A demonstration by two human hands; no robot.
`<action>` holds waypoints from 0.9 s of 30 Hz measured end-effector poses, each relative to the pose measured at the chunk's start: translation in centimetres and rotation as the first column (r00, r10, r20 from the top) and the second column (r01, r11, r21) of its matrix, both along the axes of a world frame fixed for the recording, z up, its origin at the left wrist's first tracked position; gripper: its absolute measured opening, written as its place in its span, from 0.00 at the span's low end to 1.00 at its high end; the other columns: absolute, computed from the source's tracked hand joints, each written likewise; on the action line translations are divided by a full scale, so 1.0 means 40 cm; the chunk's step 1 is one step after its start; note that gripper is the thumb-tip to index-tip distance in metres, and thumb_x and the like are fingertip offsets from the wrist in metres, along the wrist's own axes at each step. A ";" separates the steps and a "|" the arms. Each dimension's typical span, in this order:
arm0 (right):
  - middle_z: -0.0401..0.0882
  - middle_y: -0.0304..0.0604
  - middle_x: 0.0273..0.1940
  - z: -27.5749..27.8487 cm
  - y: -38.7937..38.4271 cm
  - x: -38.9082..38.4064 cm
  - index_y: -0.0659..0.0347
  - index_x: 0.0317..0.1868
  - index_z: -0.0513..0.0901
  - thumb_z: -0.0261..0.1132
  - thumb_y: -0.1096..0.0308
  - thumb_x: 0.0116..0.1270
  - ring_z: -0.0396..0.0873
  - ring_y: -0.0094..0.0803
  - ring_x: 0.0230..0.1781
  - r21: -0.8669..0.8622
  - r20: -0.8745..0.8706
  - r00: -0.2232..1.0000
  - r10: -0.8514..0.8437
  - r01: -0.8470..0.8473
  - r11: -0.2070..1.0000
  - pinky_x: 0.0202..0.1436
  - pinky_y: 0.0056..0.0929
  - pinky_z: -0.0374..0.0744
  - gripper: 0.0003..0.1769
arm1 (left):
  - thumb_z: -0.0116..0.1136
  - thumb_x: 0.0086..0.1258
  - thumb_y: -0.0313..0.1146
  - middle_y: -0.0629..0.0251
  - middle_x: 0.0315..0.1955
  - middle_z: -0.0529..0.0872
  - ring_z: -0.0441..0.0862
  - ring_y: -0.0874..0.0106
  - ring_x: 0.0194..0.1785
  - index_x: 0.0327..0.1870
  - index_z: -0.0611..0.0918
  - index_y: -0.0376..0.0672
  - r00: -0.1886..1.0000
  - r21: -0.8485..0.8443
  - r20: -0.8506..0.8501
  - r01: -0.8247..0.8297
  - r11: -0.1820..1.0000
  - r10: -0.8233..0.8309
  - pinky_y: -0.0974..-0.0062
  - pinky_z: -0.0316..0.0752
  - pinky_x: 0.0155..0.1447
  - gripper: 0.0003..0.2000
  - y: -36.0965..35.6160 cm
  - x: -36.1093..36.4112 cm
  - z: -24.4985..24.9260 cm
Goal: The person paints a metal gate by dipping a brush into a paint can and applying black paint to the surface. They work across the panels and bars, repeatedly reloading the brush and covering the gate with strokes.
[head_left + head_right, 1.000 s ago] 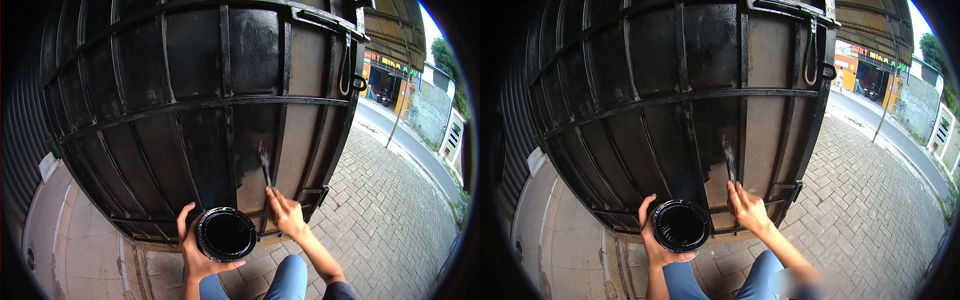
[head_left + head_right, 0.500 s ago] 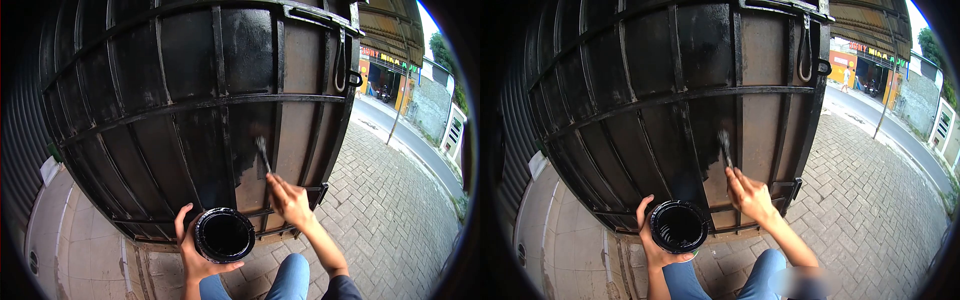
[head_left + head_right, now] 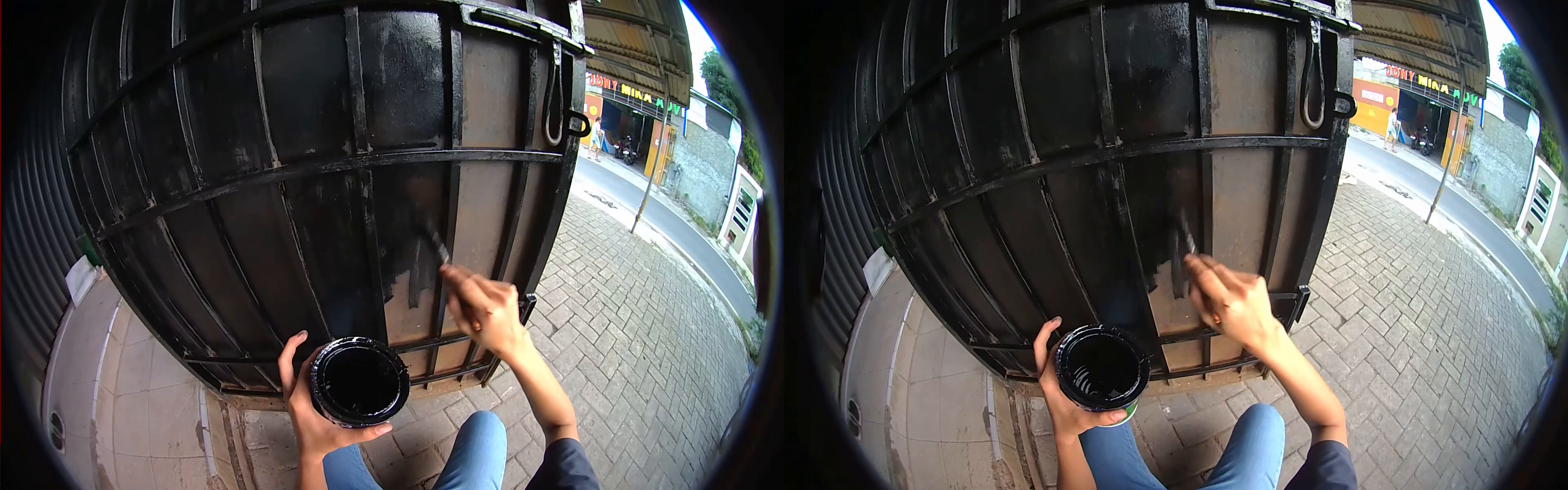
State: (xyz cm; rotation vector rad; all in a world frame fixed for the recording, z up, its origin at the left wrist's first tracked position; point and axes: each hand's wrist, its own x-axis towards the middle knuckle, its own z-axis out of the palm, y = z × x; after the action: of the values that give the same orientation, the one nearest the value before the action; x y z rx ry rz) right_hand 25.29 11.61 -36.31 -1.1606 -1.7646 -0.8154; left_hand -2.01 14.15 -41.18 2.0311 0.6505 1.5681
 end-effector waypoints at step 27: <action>0.85 0.57 0.42 -0.119 0.022 0.014 0.70 0.51 0.81 0.68 0.80 0.52 0.87 0.37 0.34 0.122 0.023 1.000 -0.005 0.002 0.993 0.35 0.27 0.85 0.22 | 0.78 0.30 0.64 0.44 0.58 0.73 0.66 0.51 0.69 0.45 0.83 0.31 1.000 -0.023 -0.011 -0.003 1.000 0.003 0.54 0.71 0.66 0.46 -0.003 0.008 -0.001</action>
State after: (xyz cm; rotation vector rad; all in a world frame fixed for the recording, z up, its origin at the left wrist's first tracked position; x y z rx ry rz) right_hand 25.85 12.50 -41.05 -1.0780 -1.7076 -0.9289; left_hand -1.67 14.03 -41.22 2.0240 0.6727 1.5455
